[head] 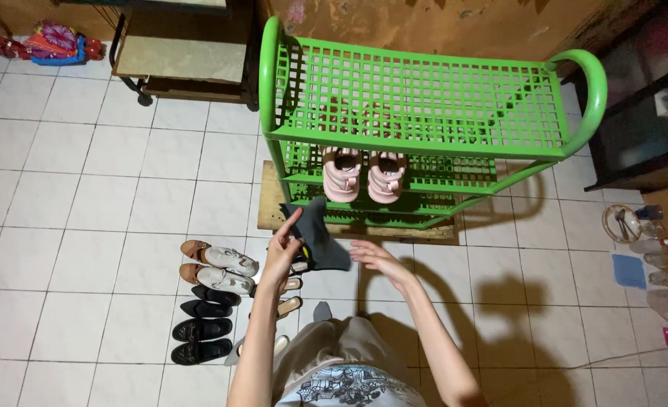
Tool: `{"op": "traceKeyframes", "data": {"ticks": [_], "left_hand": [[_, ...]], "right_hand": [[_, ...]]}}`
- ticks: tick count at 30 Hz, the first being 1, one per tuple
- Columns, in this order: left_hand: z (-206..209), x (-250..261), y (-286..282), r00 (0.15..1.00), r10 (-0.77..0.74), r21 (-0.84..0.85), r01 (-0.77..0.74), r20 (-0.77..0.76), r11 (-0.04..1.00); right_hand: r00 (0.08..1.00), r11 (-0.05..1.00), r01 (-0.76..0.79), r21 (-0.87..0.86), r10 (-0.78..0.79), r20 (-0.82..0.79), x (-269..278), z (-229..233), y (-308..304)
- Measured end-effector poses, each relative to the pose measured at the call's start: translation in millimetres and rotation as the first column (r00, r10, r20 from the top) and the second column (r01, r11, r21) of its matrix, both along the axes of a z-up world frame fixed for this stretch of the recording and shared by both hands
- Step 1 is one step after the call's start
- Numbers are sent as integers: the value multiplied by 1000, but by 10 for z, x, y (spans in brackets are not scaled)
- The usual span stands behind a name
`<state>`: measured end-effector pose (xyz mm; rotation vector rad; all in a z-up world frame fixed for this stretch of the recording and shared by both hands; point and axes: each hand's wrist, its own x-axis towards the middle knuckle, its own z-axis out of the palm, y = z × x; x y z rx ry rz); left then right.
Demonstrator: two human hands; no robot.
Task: Cleaning pink sneakers with a sponge and placing them on a green shoe rack
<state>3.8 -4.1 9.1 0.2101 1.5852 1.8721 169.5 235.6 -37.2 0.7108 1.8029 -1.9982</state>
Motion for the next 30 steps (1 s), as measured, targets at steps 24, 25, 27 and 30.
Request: {"op": "traceKeyframes", "data": {"ticks": [24,25,27,30], "left_hand": [[56,-86,-3,994,-107,139,108,-17,984],[137,-77,-9,995,-101,136,102,-15,985],[313,-85,4,994,-111,58,111,-12,992],[188,-102,25,991,-132,113,133,-23,985]], "right_hand": [[970,860,198,-470,-240,-31,-424,-43,-229],[972,860,194,-472,-235,-28,-410,-43,-197],[934,859,219,-462,-322,-156,-404,-33,-112],[960,929,241,-280,-270,-71,-342,282,-30]]}}
